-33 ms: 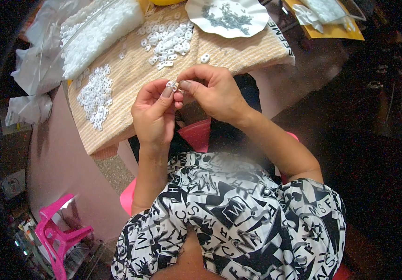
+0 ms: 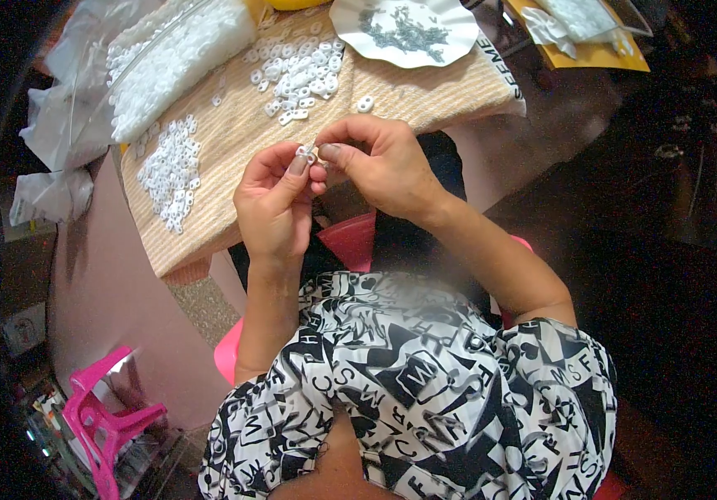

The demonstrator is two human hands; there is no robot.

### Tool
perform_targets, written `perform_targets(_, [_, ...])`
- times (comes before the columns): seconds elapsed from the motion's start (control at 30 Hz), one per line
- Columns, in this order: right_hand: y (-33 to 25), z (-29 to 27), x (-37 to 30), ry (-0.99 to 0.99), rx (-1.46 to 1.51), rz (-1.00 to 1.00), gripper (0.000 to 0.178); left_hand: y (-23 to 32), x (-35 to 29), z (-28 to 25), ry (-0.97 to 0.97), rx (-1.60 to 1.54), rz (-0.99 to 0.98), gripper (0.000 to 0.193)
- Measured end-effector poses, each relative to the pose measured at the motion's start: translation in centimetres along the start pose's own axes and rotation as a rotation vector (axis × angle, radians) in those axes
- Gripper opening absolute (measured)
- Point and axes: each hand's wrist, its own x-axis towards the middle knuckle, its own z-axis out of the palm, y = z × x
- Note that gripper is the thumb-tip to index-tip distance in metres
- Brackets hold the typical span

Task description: Assembling small plastic eyelets by inserting tiny metal components into them manually.

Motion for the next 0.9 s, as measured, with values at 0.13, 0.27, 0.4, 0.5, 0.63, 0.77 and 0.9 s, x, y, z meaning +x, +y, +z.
perform_targets(0.13, [0.0, -0.3, 0.0, 0.042, -0.160, -0.081, 0.011, -0.1, -0.1, 0.1, -0.015, 0.003, 0.017, 0.014])
perform_targets(0.27, [-0.3, -0.3, -0.2, 0.011, -0.035, -0.045, 0.011, -0.1, -0.4, 0.8, -0.051, 0.067, 0.122, 0.012])
perform_targets(0.4, [-0.4, -0.5, -0.3, 0.018, -0.080, -0.103, 0.008, -0.5, -0.4, 0.6, -0.149, 0.262, 0.331, 0.012])
perform_targets(0.5, [-0.5, -0.8, -0.3, 0.022, -0.148, -0.170, 0.008, -0.6, -0.3, 0.2, -0.156, 0.424, 0.437, 0.013])
perform_targets(0.63, [-0.8, -0.7, -0.3, 0.036, -0.223, -0.218, 0.006, -0.4, -0.4, 0.3, -0.145, 0.421, 0.417, 0.013])
perform_targets(0.77, [-1.2, -0.5, -0.5, 0.037, -0.271, -0.249, 0.005, -0.3, -0.3, 0.4, -0.150, 0.389, 0.431, 0.013])
perform_targets(0.9, [-1.3, -0.5, -0.5, 0.008, -0.311, -0.241, 0.006, -0.2, -0.3, 0.6, -0.150, 0.351, 0.419, 0.013])
